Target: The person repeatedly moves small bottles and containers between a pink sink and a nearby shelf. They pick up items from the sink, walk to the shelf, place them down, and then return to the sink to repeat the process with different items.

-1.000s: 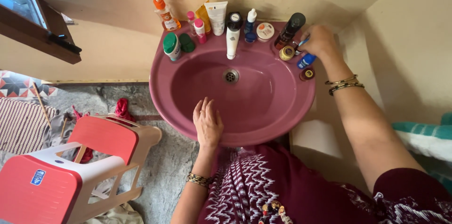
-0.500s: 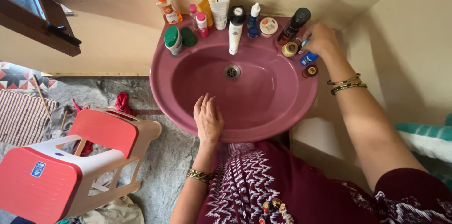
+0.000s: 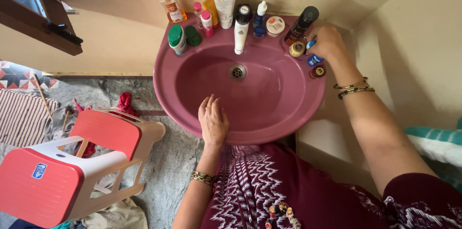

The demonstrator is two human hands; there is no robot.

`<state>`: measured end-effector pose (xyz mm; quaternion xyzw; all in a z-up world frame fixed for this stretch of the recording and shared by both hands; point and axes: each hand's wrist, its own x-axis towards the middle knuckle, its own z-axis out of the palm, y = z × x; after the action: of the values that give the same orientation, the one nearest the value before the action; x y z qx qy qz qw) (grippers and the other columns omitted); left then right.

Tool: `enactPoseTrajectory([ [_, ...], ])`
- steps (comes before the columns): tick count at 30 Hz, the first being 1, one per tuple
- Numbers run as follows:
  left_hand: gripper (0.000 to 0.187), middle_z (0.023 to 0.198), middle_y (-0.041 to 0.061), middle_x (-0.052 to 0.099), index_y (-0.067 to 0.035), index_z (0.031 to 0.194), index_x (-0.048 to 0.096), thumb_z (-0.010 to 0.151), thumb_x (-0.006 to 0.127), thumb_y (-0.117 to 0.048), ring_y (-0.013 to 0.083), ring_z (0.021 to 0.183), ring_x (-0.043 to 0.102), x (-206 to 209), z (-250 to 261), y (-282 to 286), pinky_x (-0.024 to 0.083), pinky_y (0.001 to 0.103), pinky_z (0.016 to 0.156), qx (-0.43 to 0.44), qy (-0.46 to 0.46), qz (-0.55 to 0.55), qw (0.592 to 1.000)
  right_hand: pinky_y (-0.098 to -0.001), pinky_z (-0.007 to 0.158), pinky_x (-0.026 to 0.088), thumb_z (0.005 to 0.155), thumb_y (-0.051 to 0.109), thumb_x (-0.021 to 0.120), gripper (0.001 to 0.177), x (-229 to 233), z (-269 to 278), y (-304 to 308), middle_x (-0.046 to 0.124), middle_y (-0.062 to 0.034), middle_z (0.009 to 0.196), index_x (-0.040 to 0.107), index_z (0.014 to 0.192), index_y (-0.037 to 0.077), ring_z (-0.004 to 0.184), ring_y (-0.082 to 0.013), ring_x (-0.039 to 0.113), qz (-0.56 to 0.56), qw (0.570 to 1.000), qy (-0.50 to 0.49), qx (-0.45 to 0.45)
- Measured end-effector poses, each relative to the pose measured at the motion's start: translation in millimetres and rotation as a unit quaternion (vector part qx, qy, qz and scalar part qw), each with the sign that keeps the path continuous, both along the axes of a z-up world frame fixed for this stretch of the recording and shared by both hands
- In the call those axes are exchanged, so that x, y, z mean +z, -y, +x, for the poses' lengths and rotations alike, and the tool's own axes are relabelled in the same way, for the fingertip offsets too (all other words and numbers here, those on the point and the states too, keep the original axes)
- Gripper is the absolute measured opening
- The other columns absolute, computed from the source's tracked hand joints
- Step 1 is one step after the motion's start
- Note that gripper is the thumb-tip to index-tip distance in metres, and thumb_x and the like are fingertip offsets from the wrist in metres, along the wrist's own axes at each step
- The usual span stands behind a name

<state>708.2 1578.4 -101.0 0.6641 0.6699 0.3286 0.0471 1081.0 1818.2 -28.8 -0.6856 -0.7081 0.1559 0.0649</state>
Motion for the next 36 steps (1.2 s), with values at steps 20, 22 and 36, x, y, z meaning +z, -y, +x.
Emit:
enactPoseTrajectory([
  [20,0.033,0.136,0.016,0.064,0.0,0.125,0.064,0.094,0.061,-0.009,0.0355,0.133,0.052,1,-1,-1,0.04,0.048,0.114,-0.001,-0.003,-0.009,1.0,-0.0369,0.08,0.058,0.086,0.017,0.085,0.023,95,-7,94,0.075,-0.014,0.098,0.074,0.102,0.006,0.088,-0.0278,0.074,0.241,0.963,-0.118,-0.031],
  [22,0.032,0.136,0.016,0.064,-0.001,0.124,0.064,0.094,0.06,-0.009,0.0352,0.133,0.053,1,1,-1,0.04,0.048,0.115,-0.002,0.002,-0.011,1.0,-0.0364,0.075,0.057,0.082,0.016,0.084,0.022,100,2,121,0.075,-0.013,0.091,0.076,0.1,0.008,0.081,-0.0272,0.073,0.151,0.979,-0.126,-0.045],
  [36,0.032,0.133,0.016,0.065,0.0,0.123,0.063,0.091,0.062,-0.007,0.0356,0.13,0.054,6,0,-1,0.041,0.048,0.112,-0.027,0.007,0.0,1.0,-0.0425,0.076,0.057,0.079,0.007,0.084,0.027,3,2,163,0.073,-0.0194,0.093,0.075,0.104,0.003,0.083,-0.0344,0.072,0.15,0.982,-0.081,-0.084],
])
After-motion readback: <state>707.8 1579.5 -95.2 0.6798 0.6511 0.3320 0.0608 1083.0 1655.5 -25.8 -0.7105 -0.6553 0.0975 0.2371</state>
